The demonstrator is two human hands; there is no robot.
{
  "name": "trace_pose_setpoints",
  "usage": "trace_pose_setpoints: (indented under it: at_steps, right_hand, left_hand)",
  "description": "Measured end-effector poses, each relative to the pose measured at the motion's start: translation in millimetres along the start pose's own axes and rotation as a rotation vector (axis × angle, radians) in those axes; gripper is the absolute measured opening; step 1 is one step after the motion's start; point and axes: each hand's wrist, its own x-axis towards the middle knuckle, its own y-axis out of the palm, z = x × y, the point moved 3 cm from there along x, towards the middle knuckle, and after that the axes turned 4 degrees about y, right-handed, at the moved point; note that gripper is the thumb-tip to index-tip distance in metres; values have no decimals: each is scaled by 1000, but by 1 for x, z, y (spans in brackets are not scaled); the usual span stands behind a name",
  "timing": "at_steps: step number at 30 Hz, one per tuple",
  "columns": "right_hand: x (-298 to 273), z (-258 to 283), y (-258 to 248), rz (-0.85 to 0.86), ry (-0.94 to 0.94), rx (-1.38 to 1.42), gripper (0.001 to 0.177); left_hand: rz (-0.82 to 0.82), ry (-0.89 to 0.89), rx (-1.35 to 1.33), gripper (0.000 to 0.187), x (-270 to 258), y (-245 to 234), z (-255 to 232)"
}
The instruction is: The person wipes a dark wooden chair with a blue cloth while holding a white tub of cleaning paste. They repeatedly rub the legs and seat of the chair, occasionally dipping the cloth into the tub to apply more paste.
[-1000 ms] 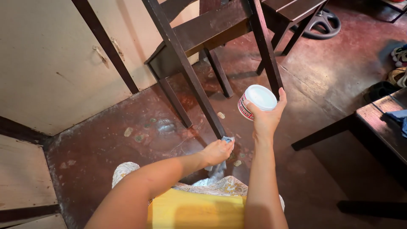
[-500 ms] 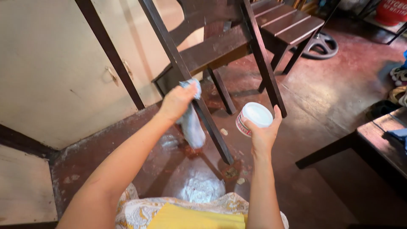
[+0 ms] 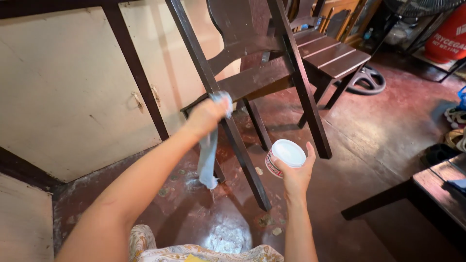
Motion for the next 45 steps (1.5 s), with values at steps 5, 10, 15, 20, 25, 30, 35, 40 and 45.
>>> trace_pose_setpoints:
  at_steps: [5,10,15,20,25,30,35,40,45]
  right_hand:
    - [-5,-2,9,31,24,15,113]
    - [-9,2,18,53,20,-5,113]
    - [-8,1,24,75,-10,48,112]
    - [-7,1,25,74,-10,8,112]
    - [-6,-2,27,91,1,12,112]
    - [-6,-2,28,100,-1,26,111]
    - [-5,-4,31,105,4,39,112]
    - [-5,-6,34,112,1,12,111]
    - [-2,-8,36,109,-7,3,111]
  left_hand:
    - [181,-329,-529,22,-3,1,8]
    - [-151,111,-64,42,10,-21,20]
    - [139,-441,-755,15,-2,0,32]
    - [-220,-88,-111,51,0,-7,12]
    - [-83,28,-130,56,-1,-3,2]
    - [-309,-112,-143,60,-5,-16,-3]
    - [-144,-57,-212,56,-7,-6,-17]
    - [-317,-141,-197,52,-7,-9,-12]
    - [-110,-51,-216,58,-3,3,-11]
